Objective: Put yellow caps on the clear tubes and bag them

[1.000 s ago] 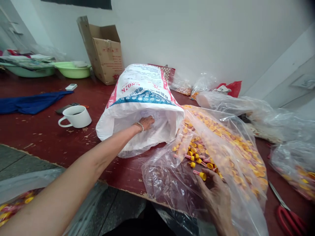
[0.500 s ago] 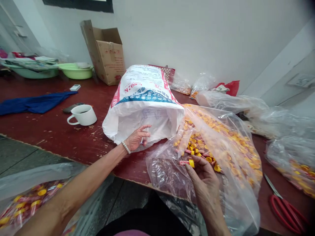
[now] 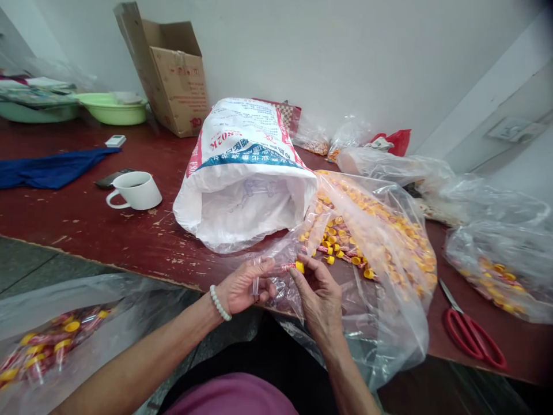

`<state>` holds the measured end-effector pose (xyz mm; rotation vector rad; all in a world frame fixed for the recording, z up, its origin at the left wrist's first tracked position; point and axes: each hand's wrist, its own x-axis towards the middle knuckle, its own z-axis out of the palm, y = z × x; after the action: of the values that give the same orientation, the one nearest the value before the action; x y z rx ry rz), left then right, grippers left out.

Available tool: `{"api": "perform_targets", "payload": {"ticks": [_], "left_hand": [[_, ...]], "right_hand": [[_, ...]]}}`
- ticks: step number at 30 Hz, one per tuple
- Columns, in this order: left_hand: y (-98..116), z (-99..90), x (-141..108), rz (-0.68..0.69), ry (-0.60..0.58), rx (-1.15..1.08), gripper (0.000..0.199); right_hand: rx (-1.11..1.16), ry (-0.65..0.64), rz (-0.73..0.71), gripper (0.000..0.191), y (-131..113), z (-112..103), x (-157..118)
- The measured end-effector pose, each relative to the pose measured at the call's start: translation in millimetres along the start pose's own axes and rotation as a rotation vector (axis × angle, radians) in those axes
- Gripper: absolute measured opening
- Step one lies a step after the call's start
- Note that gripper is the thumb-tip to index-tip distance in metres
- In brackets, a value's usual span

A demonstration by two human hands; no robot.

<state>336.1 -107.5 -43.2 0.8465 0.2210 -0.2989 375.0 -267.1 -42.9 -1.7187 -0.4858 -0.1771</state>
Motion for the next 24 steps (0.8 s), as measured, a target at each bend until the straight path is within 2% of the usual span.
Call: {"api": "perform_targets", "payload": {"ticks": [3, 7, 9, 11, 13, 14, 18, 20, 22, 24], "left_hand": [[-6, 5.8, -8, -0.022, -0.134, 0.111, 0.029], [-9, 11.9, -13, -0.044, -0.289, 0.116, 0.024], [-10, 12.4, -13, -0.051, -0.270, 0.075, 0.021], [-11, 11.9, -12, -0.075, -0.224, 0.058, 0.020], [-10, 12.0, -12, -0.094, -0.211, 0.070, 0.017], [-10, 12.6, -11, -0.096, -0.213, 0.079, 0.017], [-11, 17.4, -9, -0.097, -0.203, 0.130, 0.018], [-14, 19.4, -8, -0.095, -0.214, 0.160, 0.019], [-17, 20.2, -7, -0.083, -0.217, 0.159, 0.019], [-20, 19.6, -8, -0.075, -0.182, 0.123, 0.019]], "right_hand": [[-0.107, -0.113, -0.054, 0.025, -5, -8, 1], [-0.142, -0.367, -0.012, 0.036, -14, -15, -2], [-0.122, -0.486, -0.001, 0.052, -18, -18, -6], [-0.116, -0.545, 0.014, 0.082, -18, -20, -10], [-0.152, -0.535, 0.006, 0.103, -15, -19, -15], [-0.180, -0.505, -0.013, 0.101, -13, -18, -18], [-0.317, -0.324, -0.143, 0.077, -3, -9, -24], [-0.396, -0.280, -0.214, 0.072, -2, -8, -24], [-0.441, -0.321, -0.268, 0.073, -3, -10, -22], [-0.423, -0.399, -0.285, 0.081, -1, -17, -15]]}}
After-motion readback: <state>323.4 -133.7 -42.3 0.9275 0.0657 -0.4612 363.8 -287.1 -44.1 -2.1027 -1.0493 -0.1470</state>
